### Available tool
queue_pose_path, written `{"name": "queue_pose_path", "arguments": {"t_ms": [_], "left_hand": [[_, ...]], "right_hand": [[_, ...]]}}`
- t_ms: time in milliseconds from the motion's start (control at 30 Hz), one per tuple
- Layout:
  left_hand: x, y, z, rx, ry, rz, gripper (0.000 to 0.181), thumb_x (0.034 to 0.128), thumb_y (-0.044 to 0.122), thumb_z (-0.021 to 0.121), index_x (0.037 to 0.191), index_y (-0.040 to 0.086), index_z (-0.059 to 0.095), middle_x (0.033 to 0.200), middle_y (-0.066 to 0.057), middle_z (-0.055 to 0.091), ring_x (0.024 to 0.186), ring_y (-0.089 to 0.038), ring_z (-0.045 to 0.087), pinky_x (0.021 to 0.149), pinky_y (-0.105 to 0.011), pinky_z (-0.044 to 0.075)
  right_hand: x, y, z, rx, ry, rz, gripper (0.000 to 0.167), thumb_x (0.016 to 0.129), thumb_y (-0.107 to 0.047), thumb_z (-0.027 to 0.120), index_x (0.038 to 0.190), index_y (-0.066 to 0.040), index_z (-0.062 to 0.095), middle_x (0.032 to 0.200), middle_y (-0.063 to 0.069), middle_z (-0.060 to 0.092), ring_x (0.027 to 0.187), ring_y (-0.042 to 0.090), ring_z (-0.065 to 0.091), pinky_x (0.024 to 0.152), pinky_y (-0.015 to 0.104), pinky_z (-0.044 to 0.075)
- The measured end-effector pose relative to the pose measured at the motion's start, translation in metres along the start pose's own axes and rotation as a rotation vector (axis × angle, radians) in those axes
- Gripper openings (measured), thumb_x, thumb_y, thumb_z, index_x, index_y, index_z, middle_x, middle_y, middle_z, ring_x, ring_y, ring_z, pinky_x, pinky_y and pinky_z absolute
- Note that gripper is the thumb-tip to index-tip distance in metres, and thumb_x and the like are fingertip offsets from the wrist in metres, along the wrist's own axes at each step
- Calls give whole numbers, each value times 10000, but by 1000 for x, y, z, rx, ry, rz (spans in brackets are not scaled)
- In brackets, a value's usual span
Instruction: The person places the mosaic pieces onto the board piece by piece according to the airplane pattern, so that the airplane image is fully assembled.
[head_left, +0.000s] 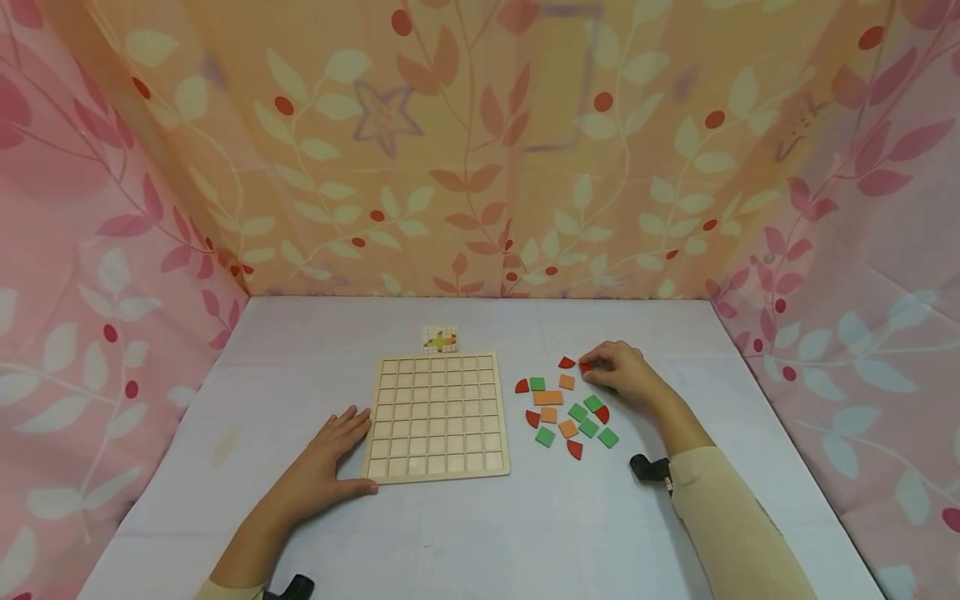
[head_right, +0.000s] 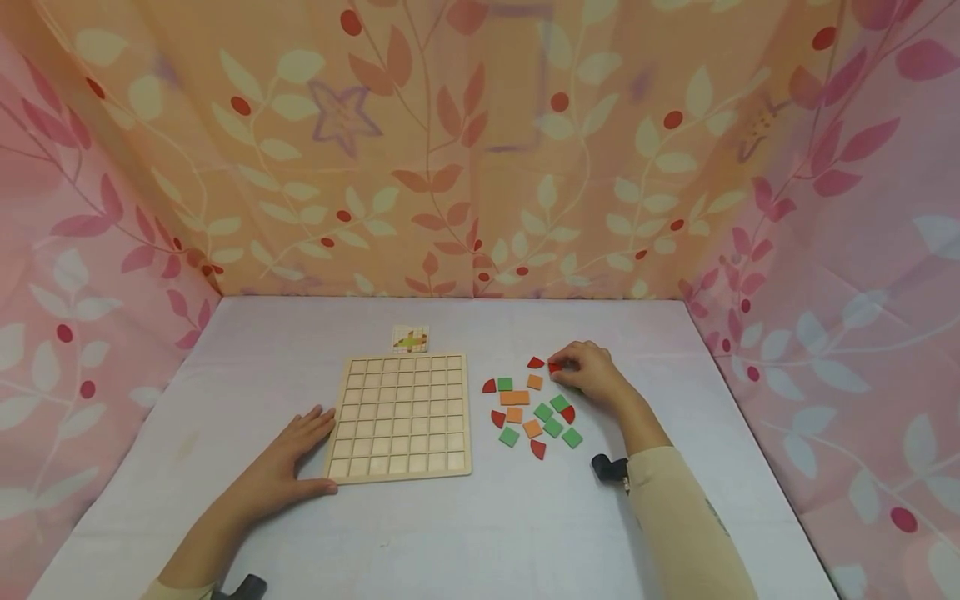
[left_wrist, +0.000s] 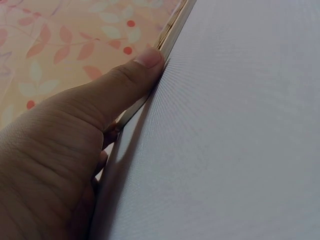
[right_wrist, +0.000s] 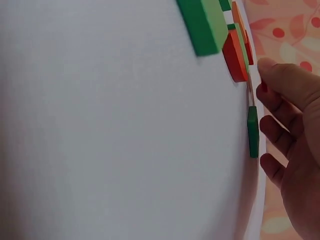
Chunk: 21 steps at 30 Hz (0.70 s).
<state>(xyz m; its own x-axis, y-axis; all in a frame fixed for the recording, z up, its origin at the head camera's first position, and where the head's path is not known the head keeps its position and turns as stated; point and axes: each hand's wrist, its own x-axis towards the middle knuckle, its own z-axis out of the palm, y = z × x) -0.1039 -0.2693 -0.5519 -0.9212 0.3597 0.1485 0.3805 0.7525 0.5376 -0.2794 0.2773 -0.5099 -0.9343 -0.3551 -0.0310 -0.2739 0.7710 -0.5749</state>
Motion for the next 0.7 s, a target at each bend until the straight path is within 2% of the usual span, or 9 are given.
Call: {"name": "queue_pose_path", "arguments": {"t_ms": [200, 367, 533, 700], "left_hand": [[-1, 0, 1, 12, 16, 12, 1108, 693, 658, 840, 1531, 38, 465, 1636, -82, 392, 1544, -361, 264, 1256, -171, -45], [-1, 0, -1, 9, -6, -9, 1124, 695, 698, 811, 1543, 54, 452, 1653, -46, 366, 1558, -333, 243, 1265, -191, -38], [-1, 1, -2, 6, -31, -38, 1141, 693, 731, 787, 1556, 72, 436, 1665, -23, 341, 1570, -312, 216, 1271, -207, -42], [-1, 3, -2, -2, -30, -54, 1146, 689, 739, 784, 1557, 77, 436, 1668, -19, 333, 1572, -310, 211, 1280, -233, -33]], "right_hand": [[-3, -7, -6, 78, -2, 40, 294, 913, -249, 793, 1193, -165, 758, 1185, 58, 686, 1125, 285, 546, 1027, 530, 482], [-6, -19, -10, 76, 18, -3, 290, 927, -240, 777, 1200, -143, 756, 1172, 56, 705, 1089, 274, 547, 952, 458, 483], [-10, -35, -10, 98, 43, -10, 297, 934, -255, 770, 1212, -153, 754, 1146, 38, 703, 1069, 268, 541, 899, 408, 488], [-12, -45, -5, 158, 60, -45, 319, 925, -245, 780, 1223, -132, 750, 1148, 35, 713, 1080, 298, 552, 912, 412, 492]]}}
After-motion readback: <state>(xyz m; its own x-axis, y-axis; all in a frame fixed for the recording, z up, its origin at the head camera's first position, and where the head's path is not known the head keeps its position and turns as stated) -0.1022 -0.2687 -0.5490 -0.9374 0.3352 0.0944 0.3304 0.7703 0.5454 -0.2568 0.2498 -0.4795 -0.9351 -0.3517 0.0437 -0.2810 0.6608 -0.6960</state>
